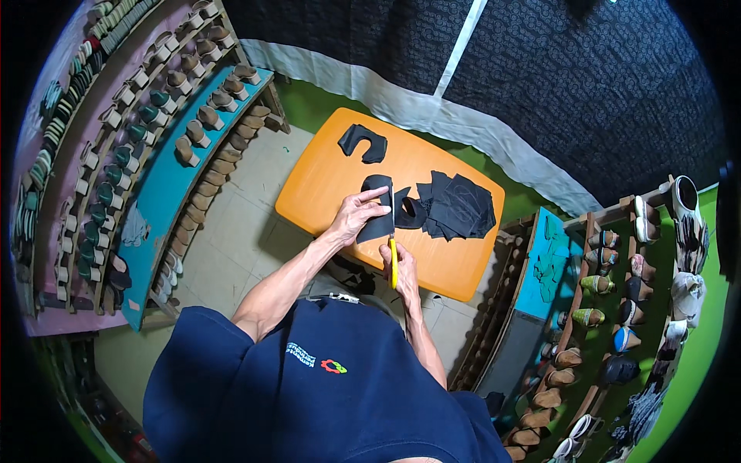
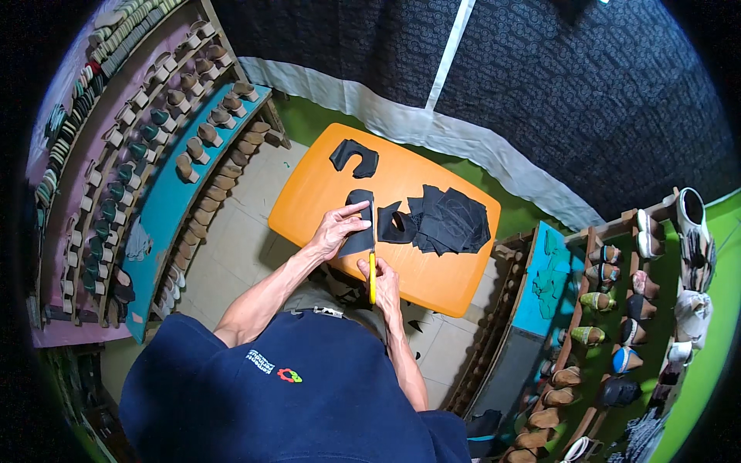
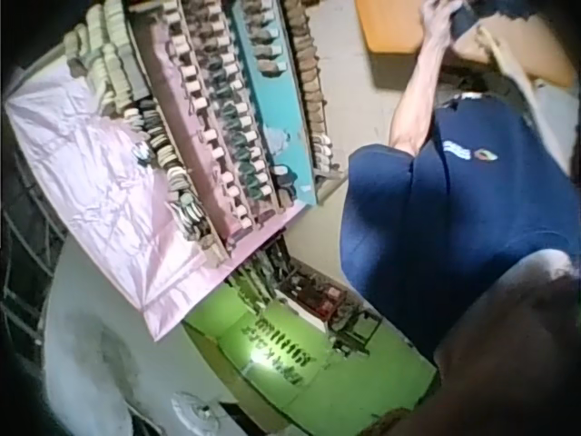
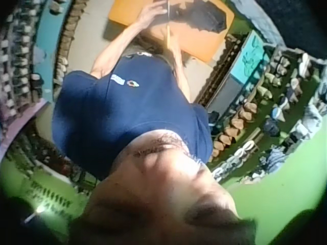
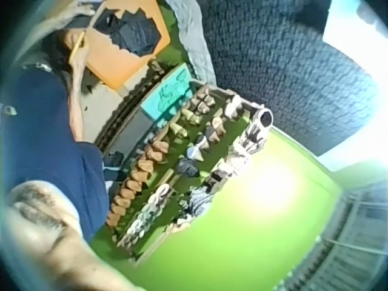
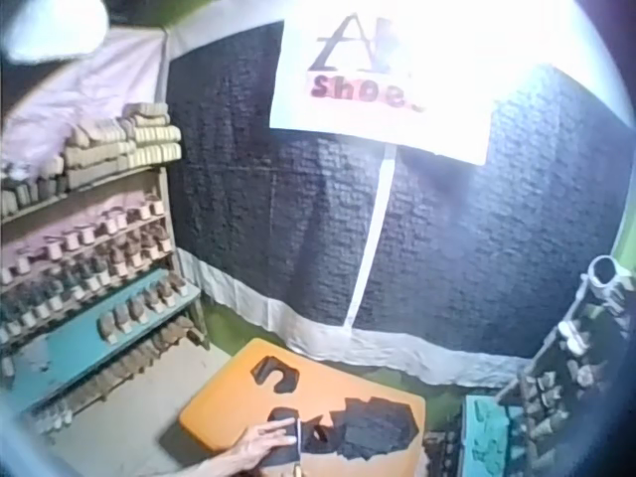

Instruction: The person uses yellow-handled scissors to cut a stack of black material on an orange table. They cut the material into specific shapes, rotating the stack as needed, and place the finished pieces on the table.

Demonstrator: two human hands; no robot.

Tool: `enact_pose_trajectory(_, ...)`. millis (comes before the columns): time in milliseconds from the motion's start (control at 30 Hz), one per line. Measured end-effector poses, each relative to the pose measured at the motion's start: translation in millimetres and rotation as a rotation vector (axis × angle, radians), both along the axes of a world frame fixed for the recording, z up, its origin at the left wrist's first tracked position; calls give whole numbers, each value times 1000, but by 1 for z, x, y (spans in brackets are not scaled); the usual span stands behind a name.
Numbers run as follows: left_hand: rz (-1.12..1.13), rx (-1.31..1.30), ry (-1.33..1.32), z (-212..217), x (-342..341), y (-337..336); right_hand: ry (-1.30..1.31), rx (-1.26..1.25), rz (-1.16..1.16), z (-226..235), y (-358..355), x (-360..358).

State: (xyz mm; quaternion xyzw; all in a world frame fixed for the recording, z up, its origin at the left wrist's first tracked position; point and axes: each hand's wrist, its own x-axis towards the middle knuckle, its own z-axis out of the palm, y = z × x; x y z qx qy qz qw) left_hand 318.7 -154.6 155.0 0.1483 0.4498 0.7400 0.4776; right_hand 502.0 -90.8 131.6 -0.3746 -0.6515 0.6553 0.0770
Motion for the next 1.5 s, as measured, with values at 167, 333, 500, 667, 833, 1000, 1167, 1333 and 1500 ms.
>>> enact_pose_trajectory(167, -18, 14, -3, 3, 0, 3, -1, -12, -62, -2, 2, 0)
enact_pose_trajectory(333, -19, 13, 5, -1, -1, 7, -12, -27, -74, -9, 5, 2)
enact_pose_trajectory(500, -42, 17, 5, 0, 1, 8, 31, -43, -61, -10, 6, 1)
enact_pose_trajectory(667, -90, -17, 26, -5, 6, 3, 10, -16, -65, -1, 7, -5)
enact_pose_trajectory(833, -100, -12, 35, -11, 10, -1, -23, 55, -63, -7, 9, -6)
enact_pose_trajectory(1000, -92, -12, 17, -16, 13, -3, -65, 74, -66, -7, 8, -5)
enact_pose_trajectory(1167, -82, -25, 19, -15, 14, -7, -78, 75, -100, 2, 2, -6)
enact_pose_trajectory(1333, -46, -73, 2, -6, 20, -15, -107, 54, -79, 9, -5, -9)
enact_pose_trajectory(1500, -9, -197, 75, -31, 13, -39, -20, 19, -160, -25, -13, -4)
